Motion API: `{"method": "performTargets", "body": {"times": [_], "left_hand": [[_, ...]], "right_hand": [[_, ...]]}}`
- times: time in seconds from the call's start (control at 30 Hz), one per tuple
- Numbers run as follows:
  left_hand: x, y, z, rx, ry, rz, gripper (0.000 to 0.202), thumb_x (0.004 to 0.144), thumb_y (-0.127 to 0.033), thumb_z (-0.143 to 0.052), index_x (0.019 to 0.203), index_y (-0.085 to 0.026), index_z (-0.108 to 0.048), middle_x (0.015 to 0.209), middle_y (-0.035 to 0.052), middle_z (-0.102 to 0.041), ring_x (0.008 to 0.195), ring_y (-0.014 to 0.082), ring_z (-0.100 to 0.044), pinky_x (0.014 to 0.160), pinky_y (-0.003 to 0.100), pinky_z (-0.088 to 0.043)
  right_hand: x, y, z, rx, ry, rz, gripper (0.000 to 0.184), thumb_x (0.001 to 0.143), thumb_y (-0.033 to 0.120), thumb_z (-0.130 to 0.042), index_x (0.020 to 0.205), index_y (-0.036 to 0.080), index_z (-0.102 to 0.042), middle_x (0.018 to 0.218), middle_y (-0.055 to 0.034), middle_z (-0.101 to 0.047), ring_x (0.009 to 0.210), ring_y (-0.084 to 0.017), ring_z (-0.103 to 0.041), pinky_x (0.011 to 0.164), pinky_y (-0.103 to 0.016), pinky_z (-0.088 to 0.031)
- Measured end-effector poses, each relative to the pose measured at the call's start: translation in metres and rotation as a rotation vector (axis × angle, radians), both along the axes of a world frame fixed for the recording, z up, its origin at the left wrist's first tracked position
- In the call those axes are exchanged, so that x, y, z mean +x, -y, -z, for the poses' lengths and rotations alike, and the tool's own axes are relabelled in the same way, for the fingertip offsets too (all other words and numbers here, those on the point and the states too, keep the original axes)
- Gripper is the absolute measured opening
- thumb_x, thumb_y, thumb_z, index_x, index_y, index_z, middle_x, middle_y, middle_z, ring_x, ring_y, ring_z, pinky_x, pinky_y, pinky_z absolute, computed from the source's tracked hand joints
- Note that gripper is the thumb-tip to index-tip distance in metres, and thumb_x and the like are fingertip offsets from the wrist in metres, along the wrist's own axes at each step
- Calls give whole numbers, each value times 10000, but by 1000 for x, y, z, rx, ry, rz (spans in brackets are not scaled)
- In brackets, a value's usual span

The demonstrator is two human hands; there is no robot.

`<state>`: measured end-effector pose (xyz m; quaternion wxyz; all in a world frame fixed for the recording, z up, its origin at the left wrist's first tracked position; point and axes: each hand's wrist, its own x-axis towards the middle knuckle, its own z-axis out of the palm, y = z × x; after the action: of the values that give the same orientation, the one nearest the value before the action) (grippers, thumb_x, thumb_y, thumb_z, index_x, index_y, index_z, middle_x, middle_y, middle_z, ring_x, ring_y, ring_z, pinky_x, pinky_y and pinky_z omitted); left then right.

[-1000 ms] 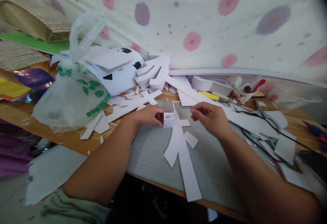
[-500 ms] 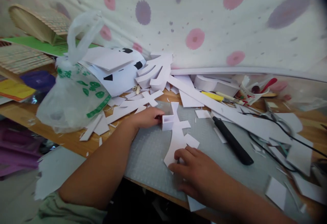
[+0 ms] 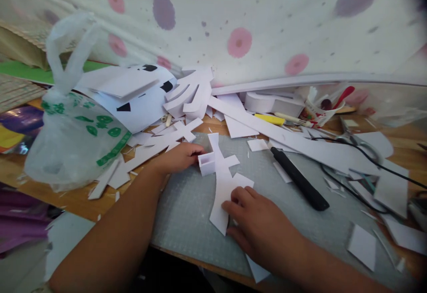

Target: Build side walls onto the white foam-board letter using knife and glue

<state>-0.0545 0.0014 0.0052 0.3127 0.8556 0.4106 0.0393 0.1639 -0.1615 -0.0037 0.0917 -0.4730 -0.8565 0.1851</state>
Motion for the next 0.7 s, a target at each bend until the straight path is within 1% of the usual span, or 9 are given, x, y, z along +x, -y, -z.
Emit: {"method": "performTargets", "body": {"times": [0.1, 0.2, 0.3, 0.37, 0.4, 0.47, 0.53, 0.6, 0.7], "left_hand": [[-1, -2, 3, -20, 53, -39, 211, 780, -197, -464, 868, -201, -656, 877, 6, -686, 825, 178, -595, 718, 262, -414], [-3, -6, 7, 6, 125, -94, 191, 793, -245, -495, 866, -208, -667, 908, 4, -699, 834, 175, -607, 739, 266, -424], [-5, -9, 10, 81, 184, -260, 168, 781, -286, -521, 817, -199, -660, 793, 2, -682, 722, 169, -593, 660, 269, -418], [-7, -11, 12, 124, 224, -395, 173, 770, -302, -536, 840, -201, -658, 741, -1, -662, 670, 167, -575, 612, 269, -406], [-7, -12, 13, 144, 246, -444, 179, 766, -306, -546, 859, -202, -657, 746, 1, -660, 676, 170, -574, 610, 270, -406], [-8, -12, 13, 170, 296, -503, 189, 757, -307, -566, 884, -198, -653, 789, 13, -665, 720, 179, -582, 633, 276, -415], [-7, -12, 13, 148, 365, -504, 209, 758, -312, -575, 906, -185, -650, 826, 31, -669, 745, 186, -587, 656, 286, -424], [-6, -12, 13, 101, 429, -476, 240, 768, -340, -574, 920, -170, -650, 822, 39, -667, 715, 183, -588, 647, 292, -430], [-3, -10, 12, 70, 530, -433, 290, 803, -395, -531, 933, -161, -644, 809, 35, -656, 676, 167, -594, 624, 283, -444]], "right_hand": [[8, -3, -3, -9, 68, 133, 224, 760, 271, -675, 969, 215, -617, 1056, -95, -581, 920, -288, -560, 742, -413, -474], [15, -7, -8, -55, 142, 218, 298, 749, 252, -660, 1040, 200, -617, 1095, -121, -583, 888, -299, -596, 739, -430, -478], [20, -12, -10, -102, 131, 256, 401, 739, 197, -626, 1140, 185, -604, 1088, -130, -600, 869, -285, -618, 760, -422, -474], [23, -15, -10, -102, 48, 293, 433, 719, 168, -611, 1152, 173, -606, 1089, -127, -604, 876, -266, -615, 780, -404, -467], [26, -18, -10, -104, -8, 318, 424, 708, 163, -608, 1133, 175, -615, 1078, -118, -609, 862, -250, -610, 773, -390, -466], [32, -23, -8, -125, -128, 370, 369, 695, 172, -606, 1063, 186, -635, 1002, -88, -624, 796, -214, -591, 726, -355, -462], [40, -30, -5, -176, -262, 419, 304, 689, 185, -603, 990, 196, -644, 856, -45, -618, 714, -184, -560, 675, -324, -452], [48, -36, -3, -257, -419, 448, 247, 682, 191, -603, 925, 196, -648, 735, -8, -583, 660, -163, -537, 636, -296, -439], [55, -42, 2, -451, -705, 467, 200, 650, 226, -654, 846, 190, -651, 682, 12, -586, 615, -140, -536, 580, -259, -418]]}}
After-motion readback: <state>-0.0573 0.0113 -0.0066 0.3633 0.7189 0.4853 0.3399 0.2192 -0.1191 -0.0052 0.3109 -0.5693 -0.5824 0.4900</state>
